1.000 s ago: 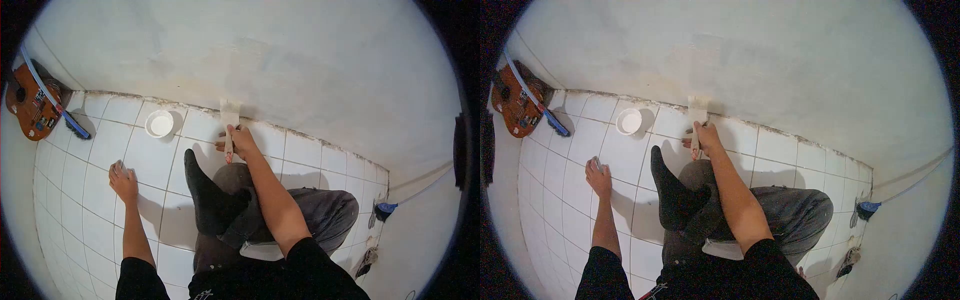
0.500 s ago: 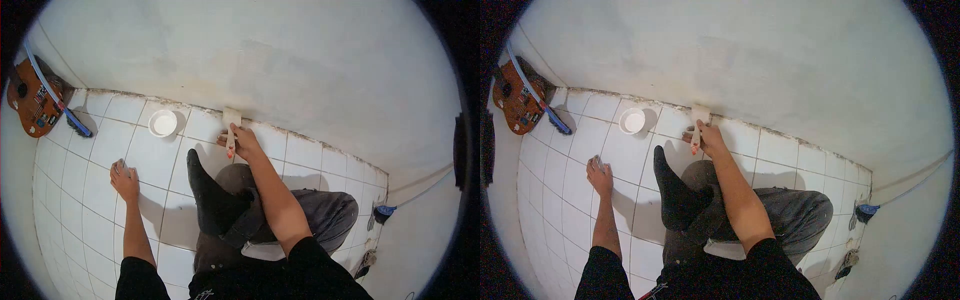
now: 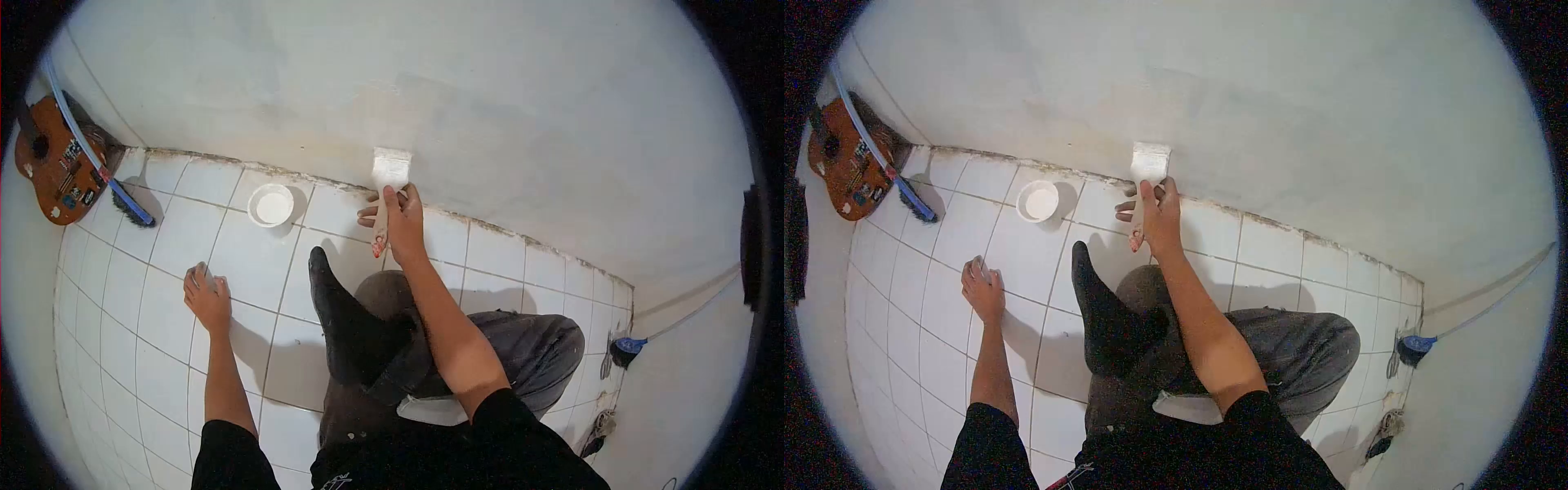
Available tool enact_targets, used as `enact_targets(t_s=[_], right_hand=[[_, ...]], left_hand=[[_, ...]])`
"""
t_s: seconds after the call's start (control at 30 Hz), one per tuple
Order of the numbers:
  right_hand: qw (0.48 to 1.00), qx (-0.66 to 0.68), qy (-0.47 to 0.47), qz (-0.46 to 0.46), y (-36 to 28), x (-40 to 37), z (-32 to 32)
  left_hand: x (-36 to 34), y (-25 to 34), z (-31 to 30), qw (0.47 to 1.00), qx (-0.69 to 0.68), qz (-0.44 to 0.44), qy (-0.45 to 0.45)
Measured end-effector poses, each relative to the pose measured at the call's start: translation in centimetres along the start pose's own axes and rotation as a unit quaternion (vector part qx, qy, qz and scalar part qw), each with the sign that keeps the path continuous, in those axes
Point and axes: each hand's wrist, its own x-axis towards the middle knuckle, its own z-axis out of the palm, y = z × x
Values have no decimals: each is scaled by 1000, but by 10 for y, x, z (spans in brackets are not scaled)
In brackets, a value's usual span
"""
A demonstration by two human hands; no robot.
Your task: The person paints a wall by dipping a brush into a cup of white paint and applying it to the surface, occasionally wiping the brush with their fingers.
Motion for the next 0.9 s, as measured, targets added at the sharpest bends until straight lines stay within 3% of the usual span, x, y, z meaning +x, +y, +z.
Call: enact_targets(t_s=[0.43,0.6,0.77,0.83,0.9], right_hand=[[992,-12,5,-122,-23,3,-1],[996,-14,20,85,-13,3,-20],[988,35,24,149,2,1,-26],[962,129,45,235,10,1,-29],[951,161,39,261,19,2,-33]], left_hand=[[-1,-4,4,1000,-18,-2,-1],[0,4,-4,1000,-18,-7,-10],[1,7,-6,1000,0,-13,-16],[0,3,-4,1000,-7,-1,-9],[0,-2,3,1000,-2,2,1]])
